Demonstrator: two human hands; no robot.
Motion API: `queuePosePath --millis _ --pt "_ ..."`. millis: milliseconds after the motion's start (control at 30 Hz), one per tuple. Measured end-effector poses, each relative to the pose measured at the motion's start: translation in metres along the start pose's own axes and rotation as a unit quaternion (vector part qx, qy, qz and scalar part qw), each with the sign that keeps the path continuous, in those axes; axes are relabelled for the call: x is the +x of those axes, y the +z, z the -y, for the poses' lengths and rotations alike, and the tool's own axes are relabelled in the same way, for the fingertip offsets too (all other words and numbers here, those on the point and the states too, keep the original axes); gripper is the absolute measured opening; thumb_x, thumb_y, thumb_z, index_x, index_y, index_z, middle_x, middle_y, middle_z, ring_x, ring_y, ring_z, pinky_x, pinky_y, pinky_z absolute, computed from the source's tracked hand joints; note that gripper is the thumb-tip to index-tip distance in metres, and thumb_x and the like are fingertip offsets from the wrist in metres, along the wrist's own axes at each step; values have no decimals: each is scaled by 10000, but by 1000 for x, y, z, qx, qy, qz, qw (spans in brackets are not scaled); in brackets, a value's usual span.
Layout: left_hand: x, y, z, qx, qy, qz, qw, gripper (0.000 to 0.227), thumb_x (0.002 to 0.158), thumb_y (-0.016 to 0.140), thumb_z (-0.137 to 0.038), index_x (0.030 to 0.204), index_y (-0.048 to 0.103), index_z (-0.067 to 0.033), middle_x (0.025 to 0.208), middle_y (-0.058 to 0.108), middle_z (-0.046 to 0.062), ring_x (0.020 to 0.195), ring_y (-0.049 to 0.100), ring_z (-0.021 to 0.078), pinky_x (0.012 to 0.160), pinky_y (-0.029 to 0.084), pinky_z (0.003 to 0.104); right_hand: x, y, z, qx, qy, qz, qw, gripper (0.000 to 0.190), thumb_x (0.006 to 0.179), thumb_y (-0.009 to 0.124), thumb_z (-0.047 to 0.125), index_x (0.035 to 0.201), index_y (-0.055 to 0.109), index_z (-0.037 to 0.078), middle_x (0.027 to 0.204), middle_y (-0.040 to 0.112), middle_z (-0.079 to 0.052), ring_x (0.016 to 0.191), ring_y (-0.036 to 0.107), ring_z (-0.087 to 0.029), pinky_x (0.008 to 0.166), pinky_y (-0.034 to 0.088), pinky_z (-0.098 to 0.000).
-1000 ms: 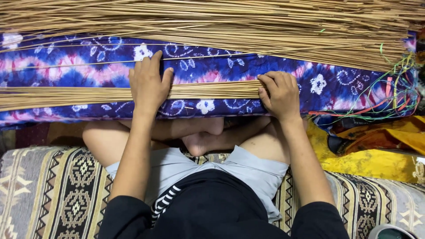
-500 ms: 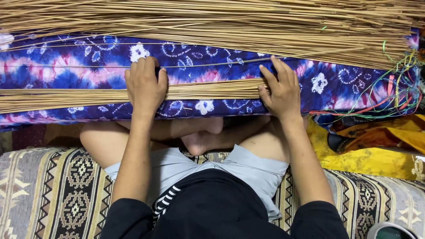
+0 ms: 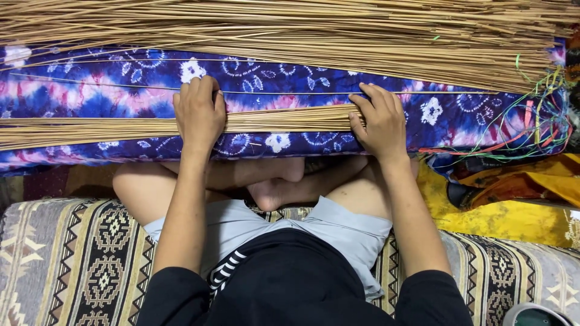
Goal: Organizing and aligning bundles of long rattan sticks on a patterned fabric surface.
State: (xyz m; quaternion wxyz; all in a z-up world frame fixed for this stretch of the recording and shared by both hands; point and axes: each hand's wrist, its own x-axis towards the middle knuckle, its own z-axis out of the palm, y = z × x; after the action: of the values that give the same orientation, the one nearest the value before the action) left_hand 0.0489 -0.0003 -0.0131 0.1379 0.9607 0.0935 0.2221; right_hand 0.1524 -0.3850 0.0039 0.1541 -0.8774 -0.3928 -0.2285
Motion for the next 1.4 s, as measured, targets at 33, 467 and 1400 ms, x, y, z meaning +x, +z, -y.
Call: queuePosePath --millis 33,467,1400 --pt "0 0 0 0 0 -1 1000 176 914 740 -211 1001 595 -164 845 533 49 849 577 312 756 405 440 -1 1 -1 0 -1 -1 1000 366 1076 526 414 1232 720 145 1297 658 -86 1230 618 -301 1037 442 -454" --pt "-3 -5 -6 2 45 -57 997 195 960 767 -284 1055 645 -165 860 537 37 853 588 284 750 423 414 -4 10 -5 -40 -45 -78 995 397 1068 538 394 1264 741 114 1275 606 -97 1192 570 -312 1045 416 -485" --pt "-30 -81 -57 56 155 -108 980 225 1008 723 -309 920 666 -110 809 544 51 790 580 287 802 439 433 -14 7 13 -1 -49 -198 979 203 883 662 121 1041 781 162 1189 693 -31 1098 620 -262 1020 414 -486"
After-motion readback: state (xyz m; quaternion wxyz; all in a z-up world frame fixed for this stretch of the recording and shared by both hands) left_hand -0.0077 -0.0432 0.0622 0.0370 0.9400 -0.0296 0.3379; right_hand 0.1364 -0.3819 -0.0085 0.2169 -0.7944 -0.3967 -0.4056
